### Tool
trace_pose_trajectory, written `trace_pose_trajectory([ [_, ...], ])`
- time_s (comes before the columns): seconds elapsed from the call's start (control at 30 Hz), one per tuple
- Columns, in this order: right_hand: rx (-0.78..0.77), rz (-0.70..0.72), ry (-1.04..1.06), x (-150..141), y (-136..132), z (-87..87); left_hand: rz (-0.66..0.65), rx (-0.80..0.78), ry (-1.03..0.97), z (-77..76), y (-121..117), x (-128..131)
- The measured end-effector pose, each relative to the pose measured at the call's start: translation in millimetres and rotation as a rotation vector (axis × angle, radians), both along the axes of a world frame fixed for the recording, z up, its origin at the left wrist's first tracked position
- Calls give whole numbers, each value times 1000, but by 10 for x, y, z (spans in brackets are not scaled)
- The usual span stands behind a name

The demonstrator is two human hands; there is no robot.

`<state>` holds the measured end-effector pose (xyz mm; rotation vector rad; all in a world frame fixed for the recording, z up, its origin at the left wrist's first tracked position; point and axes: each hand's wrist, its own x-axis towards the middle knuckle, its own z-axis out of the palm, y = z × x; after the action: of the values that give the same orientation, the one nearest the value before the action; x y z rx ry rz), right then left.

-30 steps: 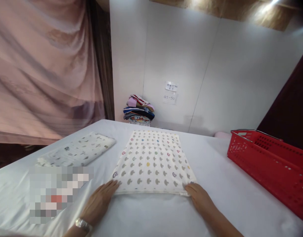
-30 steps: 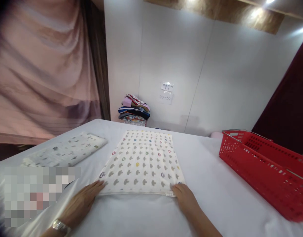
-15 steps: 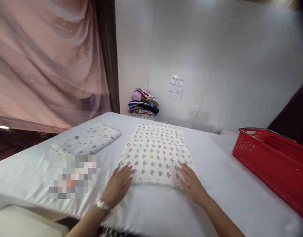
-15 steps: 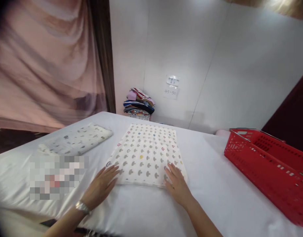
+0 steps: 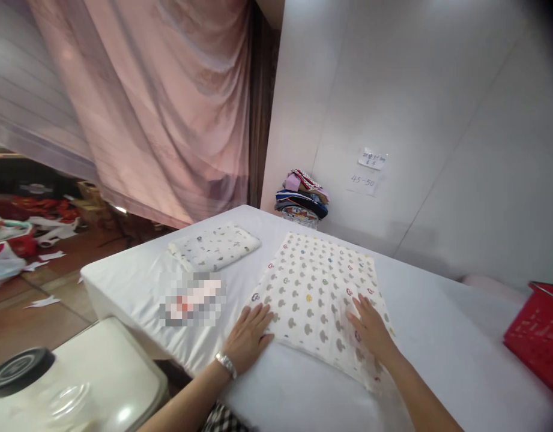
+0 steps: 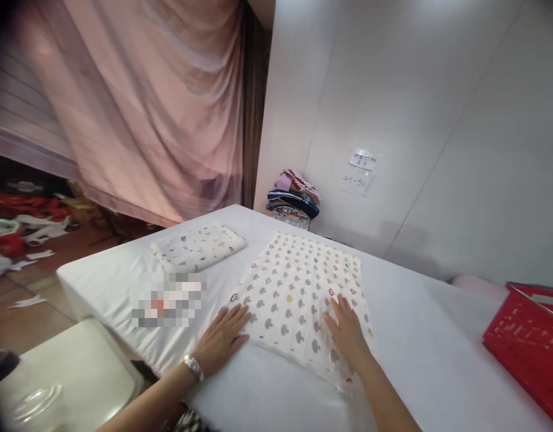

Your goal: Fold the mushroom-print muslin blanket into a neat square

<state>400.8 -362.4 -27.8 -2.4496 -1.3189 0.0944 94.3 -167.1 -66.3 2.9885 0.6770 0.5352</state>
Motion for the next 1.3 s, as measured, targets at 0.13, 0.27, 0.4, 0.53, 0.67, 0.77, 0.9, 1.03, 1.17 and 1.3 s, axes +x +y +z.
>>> trace_pose_trajectory([
  [0.13,-136,-147,-106,312,247,-169,-7,-52,4,26,-11,-15],
  [0.27,-284,-269,-125,527,221,-364,-10,-127,-11,79,-57,-9],
  [0.4,-290,-242,-173,572,155,-415,70,-215,-90,185,-92,-55],
  [0.53,-283,-238,-174,640,137,-412,276,-292,-233,265,-60,-257],
  [0.67,-261,-228,-90,614,208,-294,398,-351,-330,249,-47,-451],
  [0.77,-44,-158,-39,251,333,-140,427,-376,-339,214,-67,-488],
  [0.9,244,143,248,-615,497,-19,455,-429,-325,219,-76,-440],
  [1.03,312,444,270,-1246,568,-34,474,-457,-292,254,-38,-369],
  [1.17,316,478,158,-1386,558,-113,496,-476,-302,259,-7,-323],
  [1.3,344,497,17,-1368,538,-209,504,-494,-367,241,-13,-315],
])
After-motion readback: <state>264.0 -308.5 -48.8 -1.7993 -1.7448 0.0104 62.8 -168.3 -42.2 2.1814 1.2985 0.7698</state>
